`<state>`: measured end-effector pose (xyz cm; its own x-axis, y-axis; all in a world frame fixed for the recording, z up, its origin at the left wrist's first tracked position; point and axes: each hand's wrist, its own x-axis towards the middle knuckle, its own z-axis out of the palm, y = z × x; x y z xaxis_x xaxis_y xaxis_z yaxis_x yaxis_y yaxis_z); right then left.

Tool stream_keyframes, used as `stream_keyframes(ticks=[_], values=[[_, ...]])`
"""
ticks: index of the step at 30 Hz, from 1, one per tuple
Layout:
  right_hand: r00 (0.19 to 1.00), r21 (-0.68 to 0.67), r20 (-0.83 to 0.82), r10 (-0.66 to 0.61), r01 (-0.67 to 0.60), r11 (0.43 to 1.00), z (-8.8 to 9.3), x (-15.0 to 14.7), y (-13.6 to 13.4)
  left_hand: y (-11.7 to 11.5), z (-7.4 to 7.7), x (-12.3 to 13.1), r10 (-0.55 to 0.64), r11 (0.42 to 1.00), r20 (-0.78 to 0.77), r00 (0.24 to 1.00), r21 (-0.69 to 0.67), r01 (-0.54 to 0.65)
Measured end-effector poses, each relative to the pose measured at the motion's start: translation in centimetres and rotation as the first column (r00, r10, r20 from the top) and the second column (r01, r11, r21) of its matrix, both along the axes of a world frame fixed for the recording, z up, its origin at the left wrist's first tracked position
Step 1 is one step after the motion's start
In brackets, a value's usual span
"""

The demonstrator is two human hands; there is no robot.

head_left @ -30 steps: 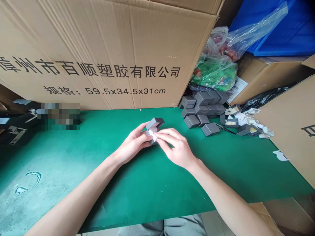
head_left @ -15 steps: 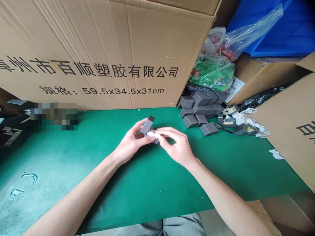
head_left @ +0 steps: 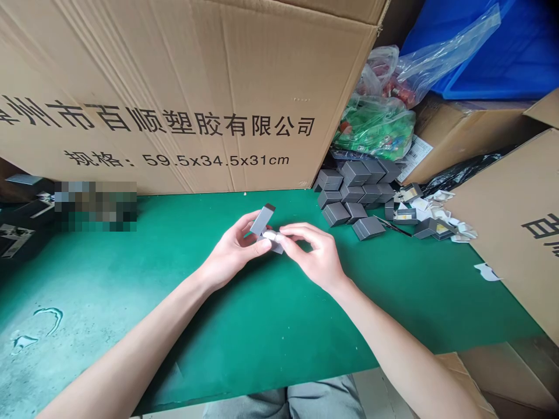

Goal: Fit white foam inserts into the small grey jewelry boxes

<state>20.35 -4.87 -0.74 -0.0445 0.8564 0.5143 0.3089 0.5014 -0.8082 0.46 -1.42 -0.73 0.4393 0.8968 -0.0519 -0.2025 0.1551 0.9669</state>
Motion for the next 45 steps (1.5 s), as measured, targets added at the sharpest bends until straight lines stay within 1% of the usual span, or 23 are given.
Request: stream_keyframes(ticks=[4,9,11,14,16,18,23,25,28,30,34,37,41,45], values=[[0.999,0.004,0.036,0.024,-0.025,1.000,0.0,0.1,0.0,0.4,-0.3,-0.2,-0.001,0.996,-0.074,0.997,0.092,0.008],[0.995,-0.102,-0.008,0.095,-0.095,0.990,-0.1,0.5,0.2,0.6,-0.4,-0.4,-0.003,0.986,-0.118,0.993,0.167,0.023],[0.992,-0.124,-0.024,0.120,-0.122,0.985,-0.2,0.6,0.4,0.6,-0.4,-0.4,0.005,0.984,-0.113,0.994,0.179,0.016],[0.993,-0.145,-0.039,0.109,-0.113,0.983,-0.4,0.7,0.5,0.5,-0.6,-0.4,0.027,0.986,-0.083,0.996,0.167,-0.012],[0.994,-0.126,-0.028,0.108,-0.111,0.986,-0.5,0.7,0.5,0.5,-0.8,-0.4,0.040,0.988,-0.063,0.997,0.149,-0.030],[0.993,-0.069,0.006,0.114,-0.114,0.991,-0.4,0.7,0.4,0.6,-0.9,-0.5,0.040,0.990,-0.051,0.998,0.135,-0.032],[0.989,0.036,0.131,0.072,-0.077,0.996,0.0,0.7,0.1,0.5,-0.6,-0.4,-0.025,0.996,-0.023,0.999,0.083,0.027],[0.978,0.069,0.189,0.094,-0.108,0.992,0.1,0.6,0.0,0.3,-0.4,-0.2,-0.056,0.996,0.000,0.998,0.064,0.056],[0.962,0.115,0.236,0.140,-0.170,0.979,-0.3,0.2,-0.1,0.1,-0.3,0.0,-0.067,0.997,0.033,0.997,0.032,0.066],[0.968,0.148,0.224,0.109,-0.144,0.978,-0.7,-0.2,-0.1,0.0,-0.4,0.2,-0.056,0.998,0.043,0.998,0.006,0.055],[0.977,0.201,0.213,-0.007,-0.037,0.979,-1.2,-0.6,-0.2,-0.3,-0.5,0.5,-0.041,0.999,0.047,0.998,-0.033,0.042],[0.975,0.209,0.222,-0.029,-0.019,0.978,-0.9,-0.6,-0.3,-0.4,-0.6,0.7,-0.041,0.999,0.050,0.998,-0.033,0.043],[0.979,0.166,0.204,-0.005,-0.030,0.986,-0.3,-0.6,-0.5,-0.2,-0.8,0.6,-0.052,0.999,0.036,0.998,0.008,0.052],[0.978,0.150,0.207,0.002,-0.034,0.988,-0.3,-0.5,-0.6,0.0,-1.1,0.6,-0.056,0.998,0.031,0.998,0.028,0.055]])
